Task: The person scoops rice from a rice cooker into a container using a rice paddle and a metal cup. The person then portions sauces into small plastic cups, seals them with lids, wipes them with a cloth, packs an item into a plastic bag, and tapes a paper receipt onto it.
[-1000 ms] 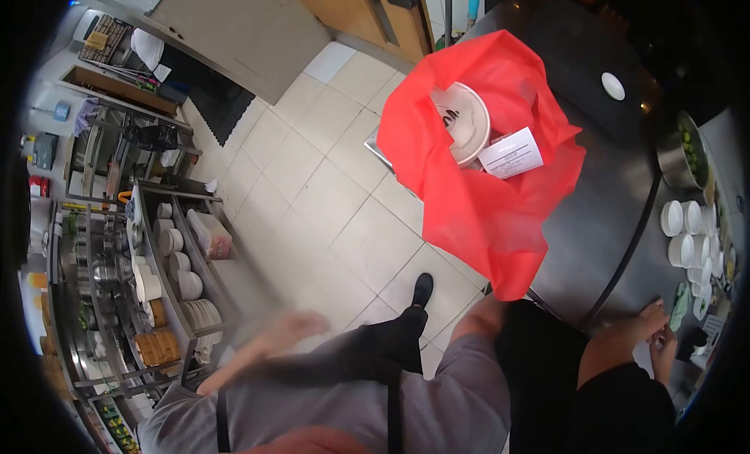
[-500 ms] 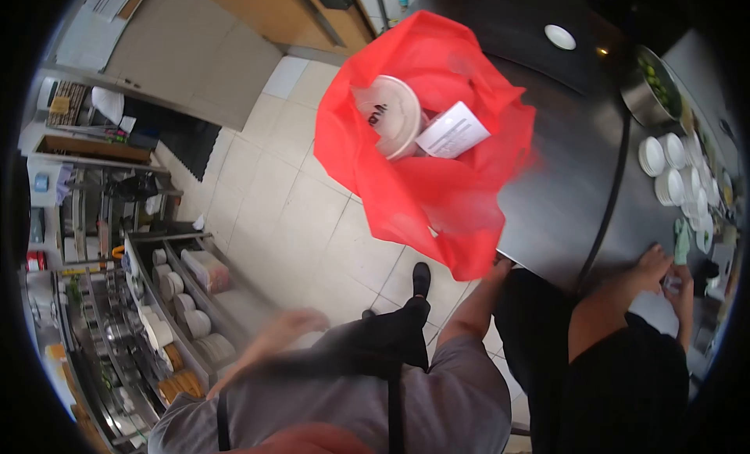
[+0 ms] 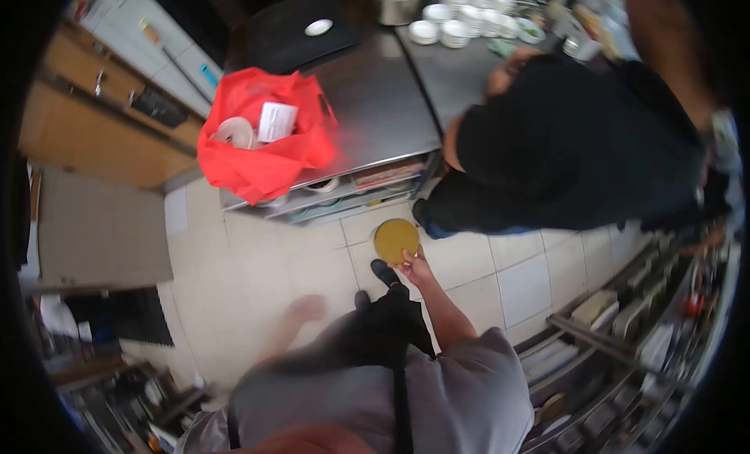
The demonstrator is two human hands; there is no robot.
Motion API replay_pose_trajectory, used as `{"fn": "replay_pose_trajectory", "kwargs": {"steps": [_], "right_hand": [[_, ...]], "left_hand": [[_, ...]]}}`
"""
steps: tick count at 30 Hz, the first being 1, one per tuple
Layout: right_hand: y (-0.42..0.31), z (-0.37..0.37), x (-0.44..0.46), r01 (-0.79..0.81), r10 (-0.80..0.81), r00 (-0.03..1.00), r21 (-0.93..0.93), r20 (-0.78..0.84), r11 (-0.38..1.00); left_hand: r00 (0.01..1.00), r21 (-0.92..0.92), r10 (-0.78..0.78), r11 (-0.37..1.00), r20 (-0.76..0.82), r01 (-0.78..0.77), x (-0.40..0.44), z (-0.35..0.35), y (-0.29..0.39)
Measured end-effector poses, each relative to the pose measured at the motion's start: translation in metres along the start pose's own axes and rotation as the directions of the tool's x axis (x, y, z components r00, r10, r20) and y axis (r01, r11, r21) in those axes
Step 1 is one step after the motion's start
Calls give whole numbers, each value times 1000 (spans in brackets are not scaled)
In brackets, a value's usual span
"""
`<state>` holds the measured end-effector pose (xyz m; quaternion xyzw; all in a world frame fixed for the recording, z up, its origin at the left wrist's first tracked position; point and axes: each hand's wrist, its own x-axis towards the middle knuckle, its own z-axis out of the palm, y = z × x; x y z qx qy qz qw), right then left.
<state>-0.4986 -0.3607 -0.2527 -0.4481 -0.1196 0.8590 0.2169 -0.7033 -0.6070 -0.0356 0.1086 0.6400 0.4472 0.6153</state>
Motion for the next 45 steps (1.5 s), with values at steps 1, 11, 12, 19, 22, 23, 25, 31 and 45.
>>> {"fn": "replay_pose_trajectory", "kwargs": {"steps": [1, 11, 12, 19, 22, 23, 25, 31, 45], "right_hand": [[-10, 14, -41, -29, 30, 997, -26, 68, 999], [-62, 38, -310, 168, -111, 965, -238, 237, 957], [-73, 37, -327, 218, -130, 954, -330, 269, 918], [-149, -30, -427, 489, -368, 872, -582, 322, 650], [-182, -66, -455, 495, -609, 767, -790, 201, 362], [-194, -77, -460, 398, -768, 628, -900, 127, 176], [-212, -88, -465, 290, -814, 574, -951, 86, 105], [-283, -119, -461, 54, -923, 385, -998, -13, 36], [-482, -102, -377, 113, -914, 313, -965, 259, -236]], "left_hand": [[1000, 35, -9, 999, 29, 8, 10, -2, -6], [558, -96, -121, 934, 821, 344, 31, 137, 38], [518, -102, -164, 888, 839, 448, 36, 153, 35], [401, 18, -124, 966, 907, 258, 35, 304, 51], [296, -22, -62, 962, 953, 272, 37, 381, 60], [292, -30, -51, 964, 955, 266, 32, 409, 64], [341, -110, 6, 952, 940, 286, 30, 458, 62], [407, -238, 97, 920, 908, 311, 60, 566, 53], [570, -444, 228, 854, 790, 273, 154, 659, 167]]}}
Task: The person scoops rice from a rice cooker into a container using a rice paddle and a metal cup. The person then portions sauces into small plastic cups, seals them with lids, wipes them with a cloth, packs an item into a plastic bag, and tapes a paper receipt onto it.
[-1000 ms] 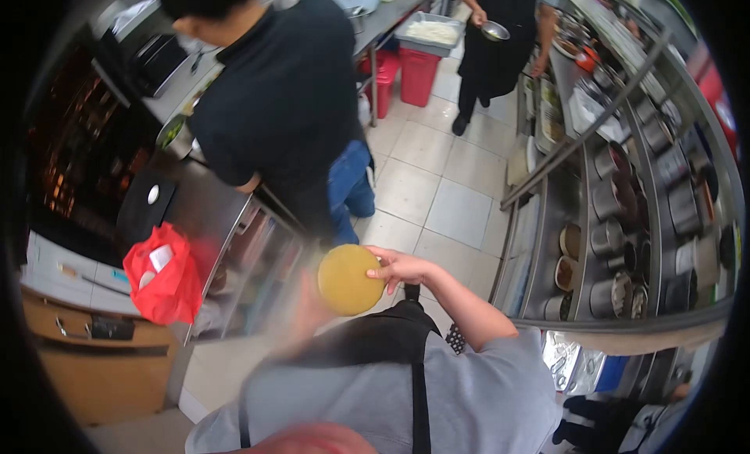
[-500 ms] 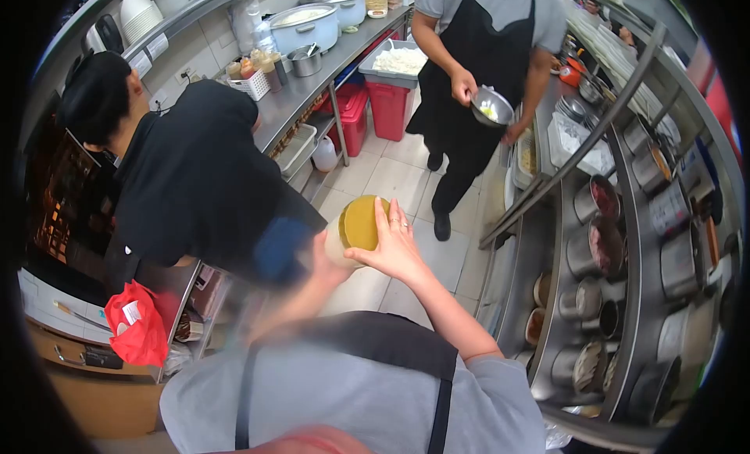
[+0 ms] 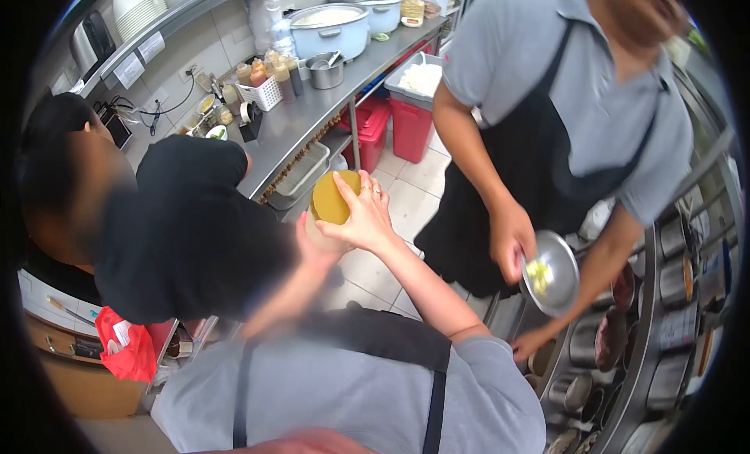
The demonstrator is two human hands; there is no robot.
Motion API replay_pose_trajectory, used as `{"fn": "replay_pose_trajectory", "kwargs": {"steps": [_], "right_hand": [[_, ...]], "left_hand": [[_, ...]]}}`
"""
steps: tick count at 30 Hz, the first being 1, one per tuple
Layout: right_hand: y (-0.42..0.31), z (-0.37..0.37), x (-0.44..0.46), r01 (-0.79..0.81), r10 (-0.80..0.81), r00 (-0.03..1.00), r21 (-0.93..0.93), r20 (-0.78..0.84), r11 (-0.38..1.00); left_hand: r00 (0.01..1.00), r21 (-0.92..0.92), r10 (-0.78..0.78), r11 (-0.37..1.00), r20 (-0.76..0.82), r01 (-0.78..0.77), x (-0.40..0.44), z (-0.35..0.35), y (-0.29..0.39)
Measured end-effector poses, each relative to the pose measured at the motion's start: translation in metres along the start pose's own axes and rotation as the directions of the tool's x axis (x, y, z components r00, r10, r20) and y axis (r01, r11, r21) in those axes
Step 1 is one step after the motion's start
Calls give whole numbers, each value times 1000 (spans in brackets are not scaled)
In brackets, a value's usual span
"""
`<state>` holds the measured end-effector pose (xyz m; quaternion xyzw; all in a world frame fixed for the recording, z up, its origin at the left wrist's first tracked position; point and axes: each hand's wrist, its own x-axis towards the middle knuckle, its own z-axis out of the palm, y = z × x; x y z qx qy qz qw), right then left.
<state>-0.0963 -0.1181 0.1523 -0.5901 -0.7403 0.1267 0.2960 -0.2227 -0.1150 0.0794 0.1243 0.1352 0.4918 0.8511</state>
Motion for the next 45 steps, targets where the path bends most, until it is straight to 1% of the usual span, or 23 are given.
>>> {"fn": "replay_pose_trajectory", "kwargs": {"steps": [5, 7, 8, 10, 12, 14, 15, 17, 18, 20, 23, 27, 29, 32, 34, 36, 37, 38, 40, 41, 42, 44, 45], "right_hand": [[6, 11, 67, 56, -57, 997, 39, 45, 998], [12, 7, 87, 14, -38, 984, 139, 172, 990], [13, 4, 100, 25, -50, 983, 143, 175, 989], [14, 1, 130, 96, -144, 927, 151, 345, 984], [5, 3, 148, 171, -193, 911, 94, 363, 981], [-11, 6, 153, 309, -295, 871, 28, 393, 951], [-10, 18, 154, 348, -338, 858, 45, 387, 936], [-14, 32, 156, 379, -371, 845, 56, 385, 923], [-14, 38, 158, 401, -395, 840, 65, 371, 914], [-10, 46, 167, 396, -405, 835, 107, 372, 912], [7, 51, 184, 521, -530, 784, 123, 322, 845], [49, 52, 225, 600, -621, 728, 169, 291, 782], [76, 50, 251, 591, -615, 732, 177, 294, 787], [121, 48, 301, 582, -618, 729, 209, 294, 786], [147, 53, 332, 574, -630, 712, 260, 310, 777], [167, 65, 368, 461, -555, 739, 315, 382, 830], [177, 76, 385, 426, -535, 752, 336, 386, 840], [179, 82, 401, 432, -554, 729, 358, 402, 828], [178, 97, 430, 415, -533, 720, 339, 445, 844], [177, 110, 440, 486, -559, 709, 276, 430, 829], [177, 122, 450, 497, -576, 689, 293, 439, 817], [173, 147, 472, 593, -617, 651, 210, 442, 777], [172, 160, 484, 601, -629, 638, 224, 444, 767]], "left_hand": [[999, -38, 19, 999, -32, -21, 36, -10, 36], [999, -58, 32, 998, -37, -35, 42, -6, 42], [999, -70, 25, 997, -41, -28, 45, -4, 44], [998, -68, 43, 997, -36, -45, 53, 4, 53], [993, -84, 69, 993, -96, -77, 55, 12, 61], [982, -48, 140, 988, -126, -147, 56, 5, 70], [975, -104, 214, 970, -65, -220, 60, -9, 75], [945, -148, 325, 936, 22, -319, 62, -25, 85], [943, -153, 332, 933, 8, -327, 66, -27, 87], [881, -55, 471, 880, -44, -472, 79, -31, 89], [872, -100, 486, 866, -68, -490, 103, -44, 91], [871, -129, 461, 866, -167, -483, 152, -54, 96], [860, -118, 449, 866, -242, -485, 187, -53, 96], [872, -55, 463, 878, -160, -476, 251, -57, 98], [876, -95, 428, 885, -222, -456, 284, -64, 106], [955, -46, 290, 955, -67, -293, 302, -54, 115], [950, -18, 286, 957, -123, -290, 310, -51, 119], [939, -22, 311, 948, -148, -318, 320, -56, 125], [862, 35, 350, 931, -367, -363, 338, -79, 138], [819, 155, 406, 913, -404, -377, 344, -89, 146], [803, 155, 424, 905, -419, -397, 345, -84, 157], [618, 347, 432, 901, -657, -261, 347, -75, 181], [533, 452, 530, 846, -659, -283, 352, -87, 191]]}}
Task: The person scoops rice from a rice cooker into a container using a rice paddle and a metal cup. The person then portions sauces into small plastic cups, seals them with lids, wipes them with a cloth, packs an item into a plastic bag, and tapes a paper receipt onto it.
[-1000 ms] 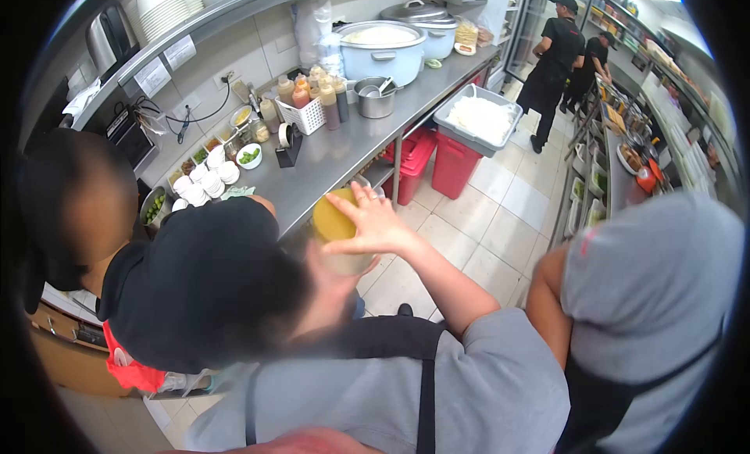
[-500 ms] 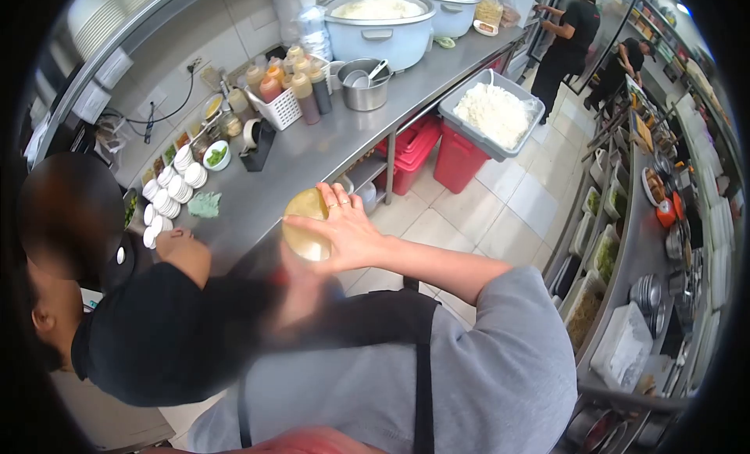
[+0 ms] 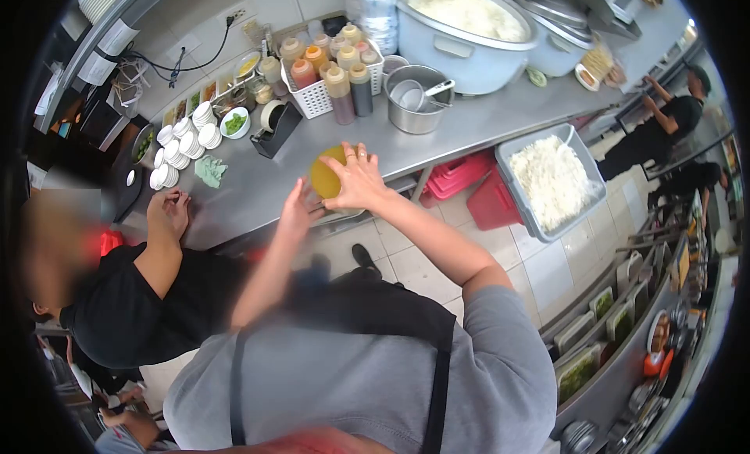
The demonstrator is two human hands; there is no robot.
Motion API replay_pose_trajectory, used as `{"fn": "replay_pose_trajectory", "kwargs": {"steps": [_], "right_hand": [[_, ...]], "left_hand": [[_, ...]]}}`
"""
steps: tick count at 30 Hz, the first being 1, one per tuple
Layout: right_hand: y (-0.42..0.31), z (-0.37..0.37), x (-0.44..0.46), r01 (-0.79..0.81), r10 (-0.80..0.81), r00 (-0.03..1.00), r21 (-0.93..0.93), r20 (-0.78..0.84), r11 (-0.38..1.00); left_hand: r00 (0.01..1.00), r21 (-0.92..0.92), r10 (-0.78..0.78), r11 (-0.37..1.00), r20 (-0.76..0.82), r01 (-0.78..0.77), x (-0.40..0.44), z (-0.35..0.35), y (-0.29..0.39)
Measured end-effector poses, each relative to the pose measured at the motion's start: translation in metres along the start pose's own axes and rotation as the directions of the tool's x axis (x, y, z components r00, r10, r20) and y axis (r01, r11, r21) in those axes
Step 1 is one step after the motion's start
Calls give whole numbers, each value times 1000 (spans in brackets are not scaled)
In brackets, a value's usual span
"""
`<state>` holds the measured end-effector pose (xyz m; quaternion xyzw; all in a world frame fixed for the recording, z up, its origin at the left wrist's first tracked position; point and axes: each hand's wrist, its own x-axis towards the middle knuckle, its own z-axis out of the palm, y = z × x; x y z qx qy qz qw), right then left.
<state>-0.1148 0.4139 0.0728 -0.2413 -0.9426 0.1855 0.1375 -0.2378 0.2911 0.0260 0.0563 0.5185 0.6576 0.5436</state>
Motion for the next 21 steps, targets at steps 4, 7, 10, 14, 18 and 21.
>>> {"fn": "replay_pose_trajectory", "kwargs": {"steps": [4, 7, 10, 14, 18, 21], "right_hand": [[28, 22, 34, 132, -129, 991, -125, 32, 983], [61, 21, 49, 257, -258, 964, 21, 57, 966], [109, 21, 50, 297, -322, 946, 325, 25, 898], [140, 40, 39, 207, -315, 930, 441, 187, 873], [139, 64, 56, 43, -317, 884, 615, 344, 787], [138, 79, 65, 24, -415, 839, 739, 350, 673]], "left_hand": [[864, 361, 455, 785, 215, -503, 47, 2, 34], [680, 637, 433, 267, 591, -723, 65, 19, 69], [639, 657, 151, -207, 754, -725, 78, 42, 86], [500, 330, -353, -443, 791, -834, 93, 57, 100], [294, 98, -505, -378, 811, -921, 119, 62, 104], [297, 155, -460, -321, 837, -934, 125, 60, 101]]}}
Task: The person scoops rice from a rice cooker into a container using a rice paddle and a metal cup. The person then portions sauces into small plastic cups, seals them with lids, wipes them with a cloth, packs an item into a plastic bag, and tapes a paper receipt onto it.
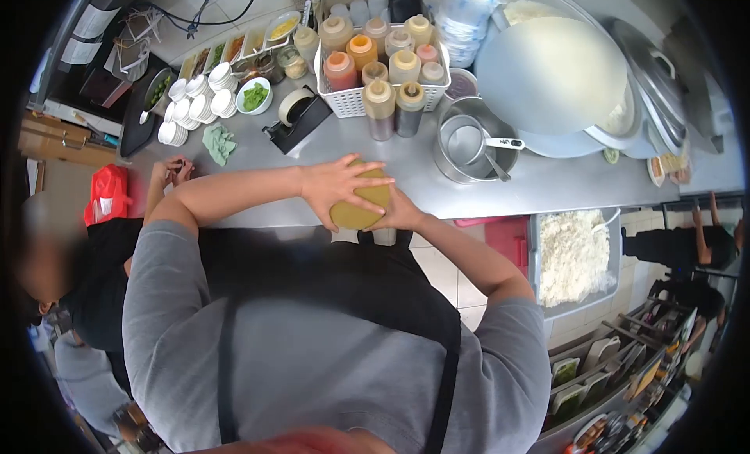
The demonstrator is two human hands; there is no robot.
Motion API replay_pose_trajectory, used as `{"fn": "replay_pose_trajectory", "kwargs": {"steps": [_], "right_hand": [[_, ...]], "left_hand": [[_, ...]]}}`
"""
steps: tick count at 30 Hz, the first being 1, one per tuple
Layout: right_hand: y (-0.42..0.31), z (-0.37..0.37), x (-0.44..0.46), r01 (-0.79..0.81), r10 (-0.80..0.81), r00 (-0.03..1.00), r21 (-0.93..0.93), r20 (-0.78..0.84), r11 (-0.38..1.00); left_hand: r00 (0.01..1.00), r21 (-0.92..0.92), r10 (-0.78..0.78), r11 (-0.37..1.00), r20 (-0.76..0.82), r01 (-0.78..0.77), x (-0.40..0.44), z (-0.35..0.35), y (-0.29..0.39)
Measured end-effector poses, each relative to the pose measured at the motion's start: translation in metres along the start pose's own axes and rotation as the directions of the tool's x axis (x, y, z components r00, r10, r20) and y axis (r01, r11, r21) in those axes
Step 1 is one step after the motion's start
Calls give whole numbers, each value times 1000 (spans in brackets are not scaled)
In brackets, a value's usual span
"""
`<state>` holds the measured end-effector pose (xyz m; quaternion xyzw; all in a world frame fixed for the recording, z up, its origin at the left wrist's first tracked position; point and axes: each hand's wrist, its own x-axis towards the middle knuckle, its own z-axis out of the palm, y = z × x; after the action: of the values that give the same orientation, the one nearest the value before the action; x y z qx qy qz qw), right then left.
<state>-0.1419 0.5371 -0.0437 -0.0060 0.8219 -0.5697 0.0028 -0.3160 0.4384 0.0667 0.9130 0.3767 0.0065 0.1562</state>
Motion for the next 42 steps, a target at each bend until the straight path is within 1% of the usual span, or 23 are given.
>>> {"fn": "replay_pose_trajectory", "kwargs": {"steps": [3, 7, 9, 10, 11, 12, 13, 14, 16, 20, 22, 24, 25, 26, 27, 29, 30, 32, 33, 37, 39, 40, 42], "right_hand": [[-1, 5, 1, 59, -45, 993, 125, -112, 990], [10, 4, 6, 83, -54, 978, 136, -203, 987], [15, 13, 13, 99, -62, 975, 165, -215, 981], [19, 29, 18, 128, -38, 905, 187, -423, 974], [21, 36, 27, 171, -13, 787, 197, -617, 965], [20, 31, 40, 184, -26, 787, 195, -616, 963], [19, 30, 50, 148, -34, 764, 123, -645, 981], [17, 30, 57, 103, -40, 737, 54, -675, 993], [12, 24, 67, 62, -86, 730, -59, -678, 996], [-3, 17, 75, 122, -138, 785, -67, -604, 990], [-7, 19, 79, 145, -147, 796, -50, -587, 988], [-4, 23, 84, 161, -127, 757, -6, -641, 987], [-2, 24, 83, 165, -135, 754, -14, -643, 986], [-4, 23, 83, 152, -136, 787, -24, -602, 988], [-5, 21, 84, 140, -137, 816, -39, -561, 989], [0, 26, 84, 145, -95, 823, 44, -560, 989], [2, 27, 83, 142, -43, 836, 140, -548, 980], [2, 23, 84, 137, -91, 832, 43, -547, 990], [0, 23, 84, 123, -123, 835, -35, -537, 992], [-12, 20, 79, 136, -118, 847, -4, -518, 991], [-11, 12, 69, -65, 58, 908, -3, -414, 998], [-10, -1, 61, -153, 119, 960, -117, -254, 981], [-32, -43, 42, -231, 275, 956, -311, 104, 922]], "left_hand": [[990, -40, -60, 998, -128, 55, 0, 5, 4], [965, -82, -223, 974, -140, 213, 0, 11, 15], [803, -130, -507, 860, -313, 493, 3, 23, 26], [795, -138, -519, 853, -313, 503, 11, 27, 32], [596, -151, -698, 691, -397, 707, 22, 25, 33], [352, -183, -807, 481, -475, 857, 32, 23, 29], [216, -209, -858, 344, -466, 915, 39, 22, 27], [217, -209, -863, 341, -456, 917, 44, 24, 27], [-41, -266, -885, 95, -464, 959, 50, 25, 21], [-92, -460, -893, 137, -441, 878, 10, 15, 46], [100, -938, -980, 193, -171, 288, -12, -5, 71], [185, -979, -962, -202, 200, 7, -18, -27, 79], [120, -968, -988, 126, -102, 216, -20, -23, 69], [121, -805, -906, 416, -405, 422, -20, -19, 57], [126, -799, -900, 430, -418, 420, -20, -11, 45], [174, -232, -857, 318, -485, 919, -15, 5, 20], [178, -229, -848, 327, -499, 917, -12, 10, 16], [247, -176, -908, 319, -339, 931, -7, 12, 14], [215, -239, -920, 301, -328, 923, -7, 10, 14], [132, -366, -938, 251, -321, 896, -17, 1, 9], [6, -810, -889, 419, -457, 411, -41, 5, -3], [10, -948, -948, 318, -318, 14, -55, 3, 1], [76, -765, -993, 23, -94, -643, -95, 17, 14]]}}
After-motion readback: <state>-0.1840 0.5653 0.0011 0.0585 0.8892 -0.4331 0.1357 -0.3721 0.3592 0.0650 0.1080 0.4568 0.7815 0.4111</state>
